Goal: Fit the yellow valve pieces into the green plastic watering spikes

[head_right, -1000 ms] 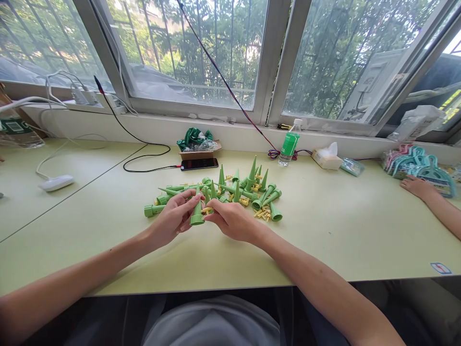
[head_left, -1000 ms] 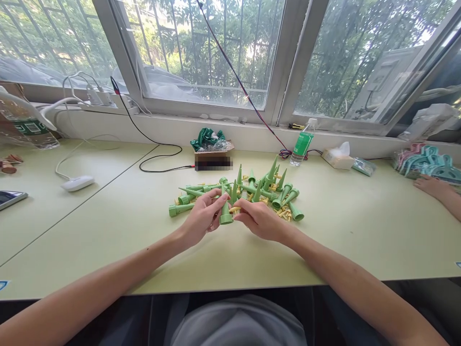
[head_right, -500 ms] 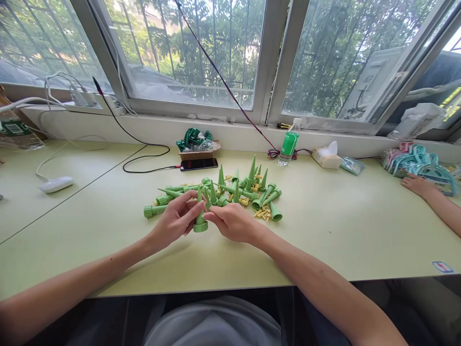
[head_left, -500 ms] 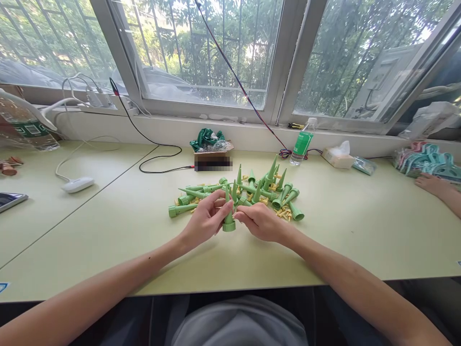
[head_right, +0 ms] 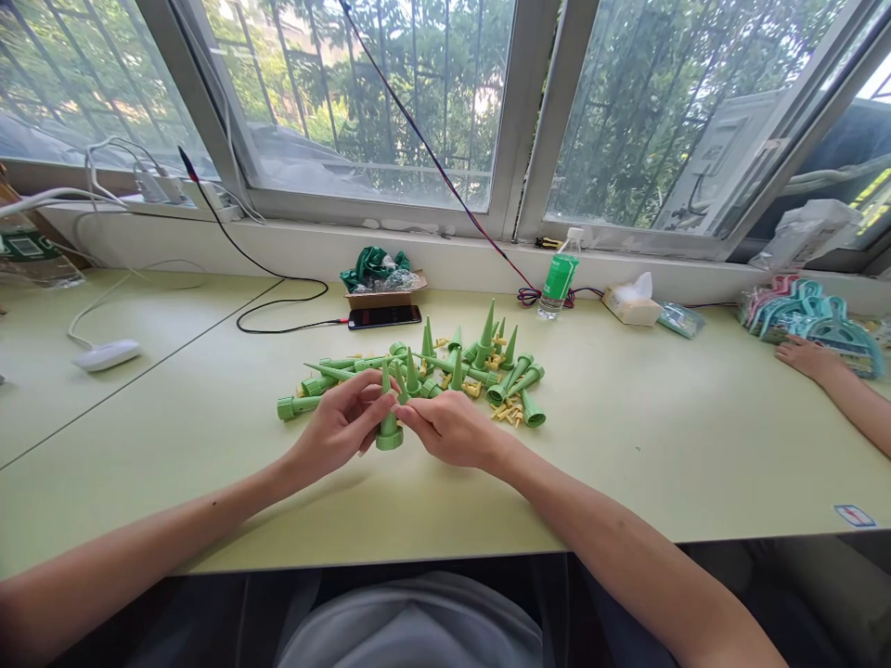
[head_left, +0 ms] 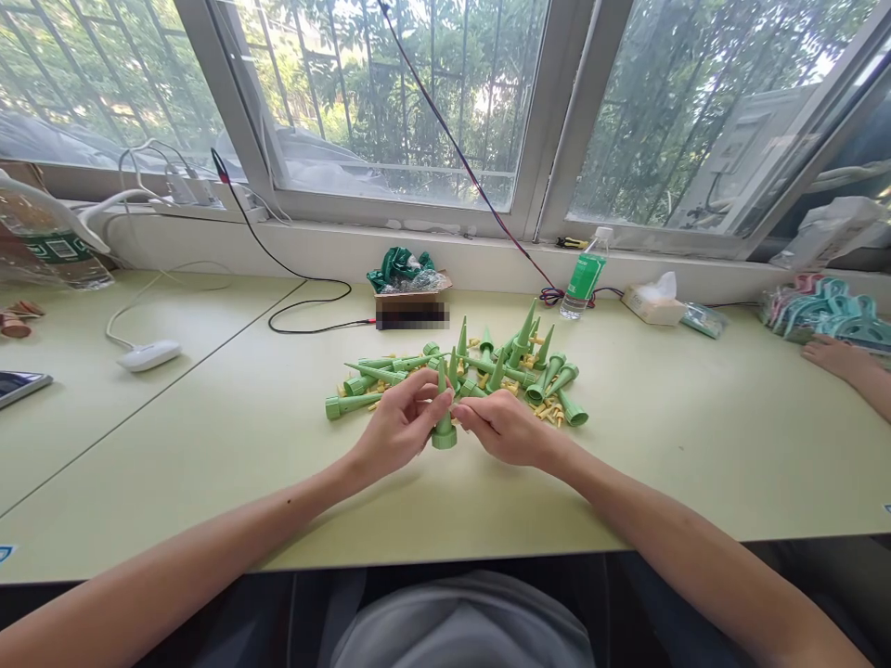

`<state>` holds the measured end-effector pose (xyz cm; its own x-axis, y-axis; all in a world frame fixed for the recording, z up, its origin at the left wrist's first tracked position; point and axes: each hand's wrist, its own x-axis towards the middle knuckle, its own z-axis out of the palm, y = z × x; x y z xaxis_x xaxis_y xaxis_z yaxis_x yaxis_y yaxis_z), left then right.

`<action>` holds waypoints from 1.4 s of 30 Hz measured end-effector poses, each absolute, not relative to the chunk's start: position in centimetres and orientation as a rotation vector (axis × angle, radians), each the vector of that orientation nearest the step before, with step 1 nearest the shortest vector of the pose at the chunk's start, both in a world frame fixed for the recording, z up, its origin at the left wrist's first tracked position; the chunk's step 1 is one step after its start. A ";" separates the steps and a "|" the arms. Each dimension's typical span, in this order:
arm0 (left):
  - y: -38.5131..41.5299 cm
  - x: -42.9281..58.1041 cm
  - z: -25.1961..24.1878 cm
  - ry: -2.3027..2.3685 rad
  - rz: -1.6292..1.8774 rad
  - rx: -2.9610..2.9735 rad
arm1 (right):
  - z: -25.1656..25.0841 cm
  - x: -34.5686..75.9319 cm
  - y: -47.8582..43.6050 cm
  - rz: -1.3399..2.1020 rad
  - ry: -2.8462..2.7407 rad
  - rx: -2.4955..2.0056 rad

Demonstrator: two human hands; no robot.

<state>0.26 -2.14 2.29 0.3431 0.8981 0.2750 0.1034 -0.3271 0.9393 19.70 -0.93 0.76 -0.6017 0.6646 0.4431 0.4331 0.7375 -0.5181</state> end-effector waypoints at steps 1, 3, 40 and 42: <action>-2.1 0.3 2.4 0.901 1.078 1.675 | 0.8 19.6 -1.0 0.470 -2.290 -0.831; -2.1 0.3 2.6 0.903 1.055 1.633 | 0.8 19.5 -1.0 0.441 -2.258 -0.839; -1.8 0.0 2.5 0.938 1.127 1.618 | 0.7 19.9 -0.7 0.361 -2.230 -0.742; -1.8 0.0 2.3 0.935 1.169 1.694 | 0.7 20.0 -0.7 0.370 -2.234 -0.739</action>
<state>-0.03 -1.78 2.31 0.2823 0.9060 0.3155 0.1082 -0.3568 0.9279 19.95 -0.65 0.66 -0.5593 0.6088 0.5626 0.3951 0.7924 -0.4647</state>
